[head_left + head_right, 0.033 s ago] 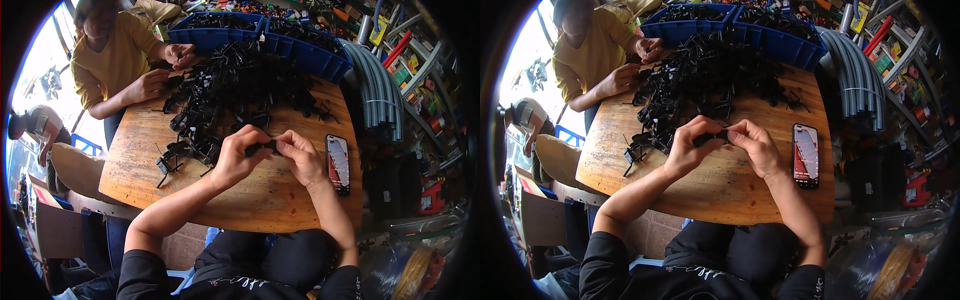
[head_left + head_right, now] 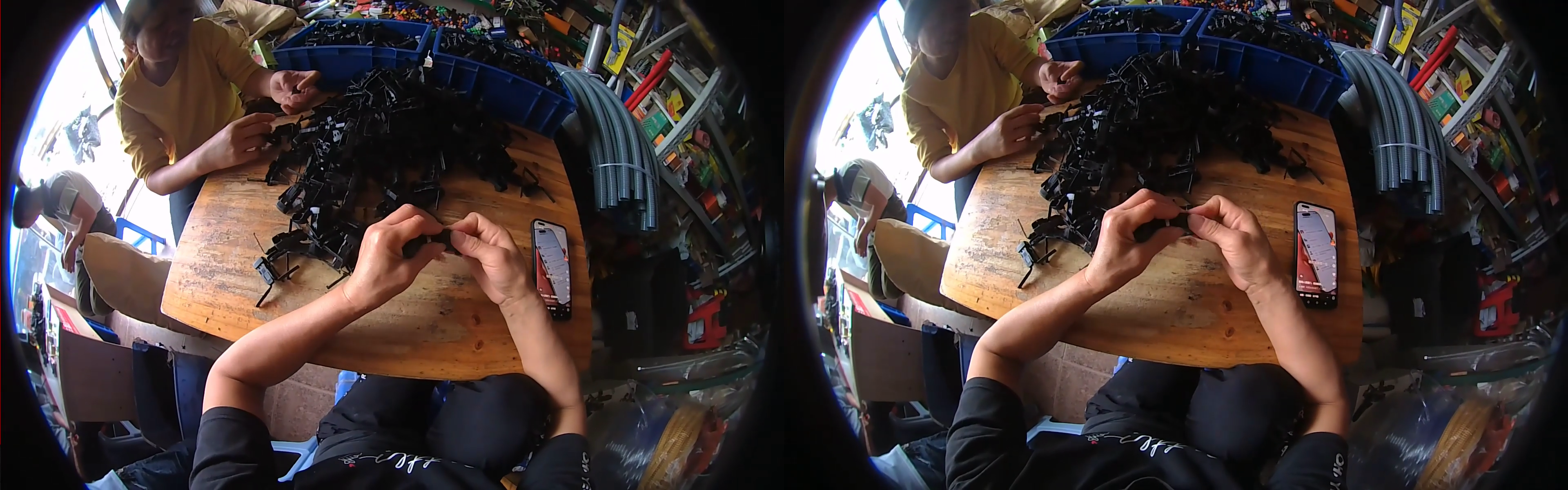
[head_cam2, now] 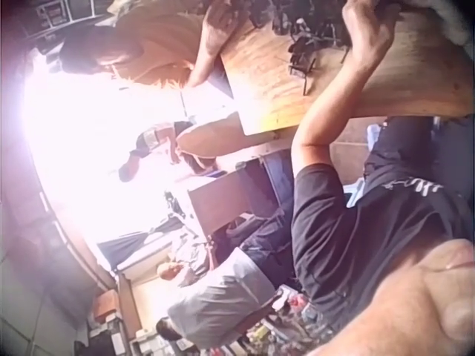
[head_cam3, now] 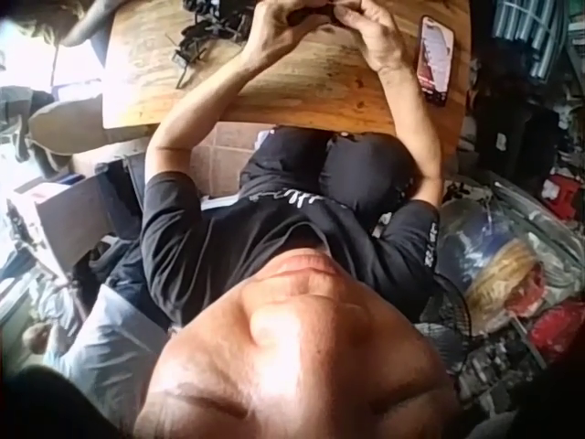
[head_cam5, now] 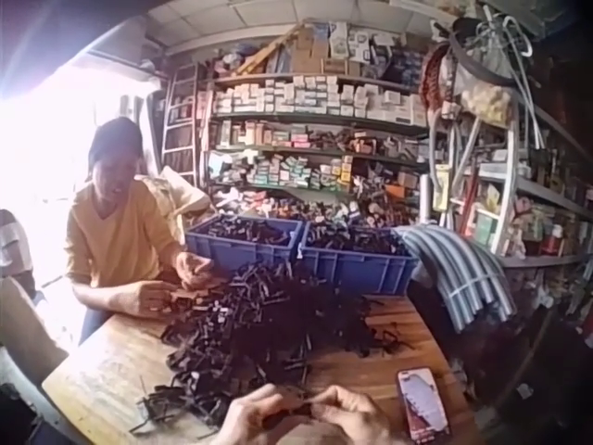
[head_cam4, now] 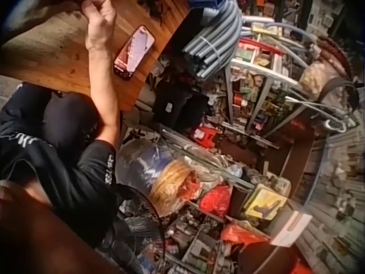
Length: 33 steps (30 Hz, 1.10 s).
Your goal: Assembling small black plastic components by snapping pieces together on a workbench.
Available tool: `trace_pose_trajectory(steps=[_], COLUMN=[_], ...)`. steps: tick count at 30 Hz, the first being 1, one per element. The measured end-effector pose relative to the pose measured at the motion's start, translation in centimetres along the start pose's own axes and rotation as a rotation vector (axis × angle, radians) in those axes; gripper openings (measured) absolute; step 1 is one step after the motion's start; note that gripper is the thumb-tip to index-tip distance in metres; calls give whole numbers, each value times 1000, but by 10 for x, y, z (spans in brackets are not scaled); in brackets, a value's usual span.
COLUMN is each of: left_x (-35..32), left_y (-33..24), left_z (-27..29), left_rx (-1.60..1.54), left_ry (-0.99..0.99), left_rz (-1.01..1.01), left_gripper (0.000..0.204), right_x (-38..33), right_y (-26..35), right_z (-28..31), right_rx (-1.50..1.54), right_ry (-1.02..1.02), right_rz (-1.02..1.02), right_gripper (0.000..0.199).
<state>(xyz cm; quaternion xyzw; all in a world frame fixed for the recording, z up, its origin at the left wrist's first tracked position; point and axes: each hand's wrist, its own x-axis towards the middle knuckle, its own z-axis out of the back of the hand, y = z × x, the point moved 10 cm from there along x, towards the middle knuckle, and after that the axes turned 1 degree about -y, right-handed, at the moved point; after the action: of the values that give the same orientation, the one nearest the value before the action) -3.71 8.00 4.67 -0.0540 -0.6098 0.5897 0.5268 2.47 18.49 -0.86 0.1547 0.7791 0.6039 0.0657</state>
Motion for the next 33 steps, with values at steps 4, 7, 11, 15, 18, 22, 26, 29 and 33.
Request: trace_pose_trajectory(steps=[4, 7, 11, 15, 18, 22, 26, 29, 33], left_x=[-2, 1, -10, -12, -19, -22, -24, -22, -16], left_y=[-3, -7, 63, 71, 74, 69, 67, 61, 53], left_z=[1, 1, 8, -5, -14, -19, -13, -11, -10], left_rx=[120, 135, -469, -646, -625, -538, -389, -288, -253], left_ry=[-17, -6, -91, -53, -33, 18, 6, -12, 11], left_rz=[-24, -17, 625, 681, 729, 709, 710, 659, 637], left_gripper=[20, 18, 9, 10, 10, 10, 13, 17, 20], right_x=[-1, 3, -8, -17, -26, -23, -22, -20, -22], right_y=[-10, -9, 45, 56, 59, 52, 47, 36, 41], right_z=[-4, -7, -34, -47, -57, -59, -62, -54, -53], right_rx=[233, 215, -724, -1072, -1271, -1423, -1423, -1437, -1357], right_ry=[-12, 40, 81, 10, -38, -80, -86, -119, -106], right_rz=[-79, -62, 302, 560, 759, 748, 766, 706, 670], right_gripper=[6, 13, 43, 51, 47, 38, 29, 19, 19])
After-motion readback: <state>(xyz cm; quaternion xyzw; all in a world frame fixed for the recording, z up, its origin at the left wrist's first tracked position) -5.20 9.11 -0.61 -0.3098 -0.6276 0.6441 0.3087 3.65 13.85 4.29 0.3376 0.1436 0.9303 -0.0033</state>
